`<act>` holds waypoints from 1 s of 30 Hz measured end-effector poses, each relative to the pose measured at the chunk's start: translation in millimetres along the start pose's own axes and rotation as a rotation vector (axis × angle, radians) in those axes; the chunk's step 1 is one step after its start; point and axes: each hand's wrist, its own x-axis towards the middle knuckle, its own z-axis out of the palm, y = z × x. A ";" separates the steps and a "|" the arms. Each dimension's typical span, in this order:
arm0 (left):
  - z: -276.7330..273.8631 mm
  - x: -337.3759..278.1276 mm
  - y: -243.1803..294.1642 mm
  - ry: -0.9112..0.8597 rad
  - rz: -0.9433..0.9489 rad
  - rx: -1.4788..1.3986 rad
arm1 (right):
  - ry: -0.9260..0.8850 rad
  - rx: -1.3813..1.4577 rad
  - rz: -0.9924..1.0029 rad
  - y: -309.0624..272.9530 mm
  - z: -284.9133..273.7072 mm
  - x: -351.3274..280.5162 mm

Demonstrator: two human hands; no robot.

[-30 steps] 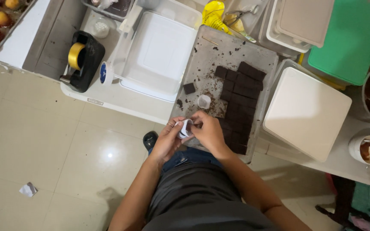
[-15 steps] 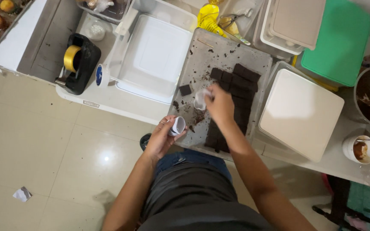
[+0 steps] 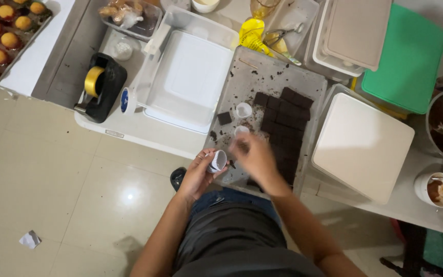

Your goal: Placing small brownie chunks into plastic cups at a bakery station.

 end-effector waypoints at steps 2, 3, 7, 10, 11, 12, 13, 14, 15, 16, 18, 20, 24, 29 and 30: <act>2.2 3.3 -3.4 0.014 -0.016 0.039 | -0.063 0.050 0.065 -16.0 7.0 -13.3; 2.7 3.0 -5.5 0.036 -0.031 0.077 | -0.134 0.105 0.129 -24.4 11.4 -21.5; 7.4 6.9 -9.3 -0.012 -0.043 0.096 | -0.040 0.145 0.202 -0.5 24.7 -24.2; 19.1 4.0 -1.0 -0.068 -0.088 0.116 | 0.026 0.167 0.197 13.1 25.8 -23.2; 18.5 5.8 -3.0 -0.061 -0.092 0.114 | 0.020 0.206 0.182 16.1 25.3 -24.1; 17.8 7.7 -5.2 -0.055 -0.095 0.112 | 0.014 0.244 0.167 19.4 24.9 -25.0; 11.6 8.9 -7.7 -0.063 -0.108 0.116 | 0.026 0.243 0.177 14.1 21.9 -25.9; 5.3 10.3 -10.2 -0.039 -0.102 0.118 | 0.018 0.273 0.191 9.0 18.9 -26.7; -0.9 12.1 -12.7 -0.015 -0.095 0.121 | 0.010 0.304 0.204 4.1 15.8 -26.9; -0.9 11.8 -13.4 -0.023 -0.107 0.126 | 0.021 0.303 0.214 7.2 14.0 -26.9; -1.6 10.9 -12.7 0.015 -0.098 0.065 | -0.003 0.302 0.215 12.0 11.2 -24.8; -0.9 8.6 -9.7 0.019 -0.085 0.054 | 0.021 0.257 0.175 36.0 12.1 -18.8; -6.8 6.6 -6.6 0.066 -0.048 0.030 | 0.147 -0.100 0.203 62.7 -9.0 12.9; -6.9 2.6 -3.6 0.079 -0.021 0.031 | 0.308 -0.456 0.018 69.4 -28.0 61.9; -5.2 1.3 -3.0 0.095 -0.023 0.032 | 0.317 -0.526 0.020 72.7 -27.6 71.2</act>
